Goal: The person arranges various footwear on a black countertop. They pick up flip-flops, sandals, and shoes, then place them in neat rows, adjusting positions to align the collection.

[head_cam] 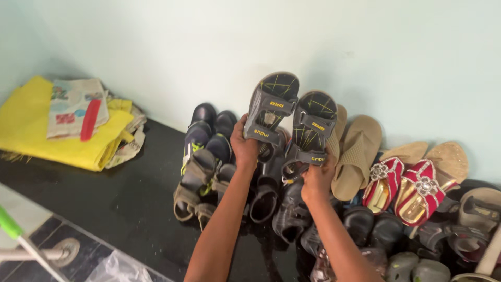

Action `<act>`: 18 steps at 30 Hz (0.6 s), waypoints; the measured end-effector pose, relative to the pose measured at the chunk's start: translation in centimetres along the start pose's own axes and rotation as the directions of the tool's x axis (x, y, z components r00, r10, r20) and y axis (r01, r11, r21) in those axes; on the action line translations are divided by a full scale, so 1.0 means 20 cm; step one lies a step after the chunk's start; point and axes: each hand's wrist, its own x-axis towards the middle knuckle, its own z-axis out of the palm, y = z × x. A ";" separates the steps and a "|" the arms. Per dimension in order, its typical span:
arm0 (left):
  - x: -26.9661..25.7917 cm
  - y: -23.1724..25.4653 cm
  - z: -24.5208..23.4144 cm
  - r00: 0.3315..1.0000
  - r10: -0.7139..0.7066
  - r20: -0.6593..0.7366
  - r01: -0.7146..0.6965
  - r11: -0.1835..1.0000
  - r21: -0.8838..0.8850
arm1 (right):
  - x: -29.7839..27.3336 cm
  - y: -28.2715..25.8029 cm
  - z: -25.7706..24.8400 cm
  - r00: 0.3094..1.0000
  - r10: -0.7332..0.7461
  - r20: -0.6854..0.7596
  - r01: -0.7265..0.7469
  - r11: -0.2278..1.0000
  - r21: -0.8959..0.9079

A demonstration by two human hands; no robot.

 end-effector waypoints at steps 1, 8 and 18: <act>0.04 -0.03 0.00 1.000 -0.021 0.013 0.021 0.999 -0.023 | 0.03 0.04 0.03 1.000 -0.029 -0.008 0.029 0.999 0.033; 0.23 -0.31 -0.02 0.997 0.016 0.072 -0.019 0.999 0.042 | 0.16 0.25 0.17 0.988 -0.073 -0.136 0.080 0.996 0.047; 0.40 -0.61 -0.08 0.985 -0.035 0.168 0.016 0.993 0.117 | 0.23 0.35 0.20 0.977 0.012 -0.211 -0.062 0.971 -0.229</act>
